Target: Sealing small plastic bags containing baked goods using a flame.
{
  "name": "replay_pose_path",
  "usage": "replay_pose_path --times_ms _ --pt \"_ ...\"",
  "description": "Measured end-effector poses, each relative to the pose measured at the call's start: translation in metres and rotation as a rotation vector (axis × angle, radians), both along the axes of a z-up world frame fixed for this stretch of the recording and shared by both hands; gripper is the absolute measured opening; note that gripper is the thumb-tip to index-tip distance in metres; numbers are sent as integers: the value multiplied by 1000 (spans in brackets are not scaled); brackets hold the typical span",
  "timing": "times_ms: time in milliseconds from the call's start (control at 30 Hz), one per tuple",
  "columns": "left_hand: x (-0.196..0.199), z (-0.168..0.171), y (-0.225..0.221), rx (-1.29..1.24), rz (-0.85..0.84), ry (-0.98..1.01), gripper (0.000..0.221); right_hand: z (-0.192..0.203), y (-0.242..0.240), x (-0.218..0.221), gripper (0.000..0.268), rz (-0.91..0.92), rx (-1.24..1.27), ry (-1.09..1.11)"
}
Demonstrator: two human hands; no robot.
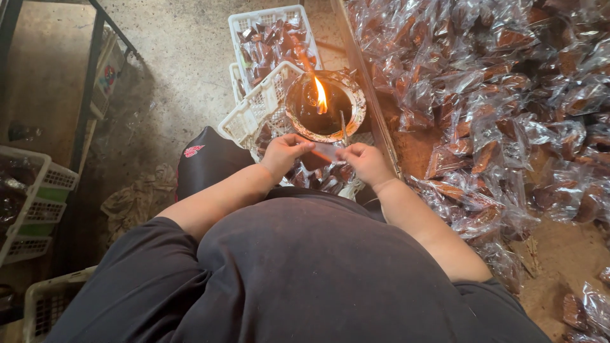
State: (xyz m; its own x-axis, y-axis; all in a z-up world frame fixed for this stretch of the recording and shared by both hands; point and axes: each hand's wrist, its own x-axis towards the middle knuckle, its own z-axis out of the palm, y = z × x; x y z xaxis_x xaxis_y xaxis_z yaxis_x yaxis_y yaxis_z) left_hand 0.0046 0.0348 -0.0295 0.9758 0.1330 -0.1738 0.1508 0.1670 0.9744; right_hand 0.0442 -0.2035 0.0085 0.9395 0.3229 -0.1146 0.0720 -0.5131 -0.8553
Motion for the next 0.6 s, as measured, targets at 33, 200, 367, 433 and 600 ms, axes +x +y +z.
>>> replay_pose_path --times_ms 33,200,367,433,600 --pt "6 -10 2 1 4 5 20 -12 0 8 8 4 1 5" --pt "14 -32 -11 517 -338 -141 54 0 17 -7 17 -142 624 575" --pt "9 -34 -25 528 -594 36 58 -18 6 16 21 -273 832 561" --pt "10 -17 -26 297 -585 86 45 -21 0 26 26 -369 987 479" --pt "22 -3 -22 -411 -310 332 31 -24 -1 29 19 -305 773 354"
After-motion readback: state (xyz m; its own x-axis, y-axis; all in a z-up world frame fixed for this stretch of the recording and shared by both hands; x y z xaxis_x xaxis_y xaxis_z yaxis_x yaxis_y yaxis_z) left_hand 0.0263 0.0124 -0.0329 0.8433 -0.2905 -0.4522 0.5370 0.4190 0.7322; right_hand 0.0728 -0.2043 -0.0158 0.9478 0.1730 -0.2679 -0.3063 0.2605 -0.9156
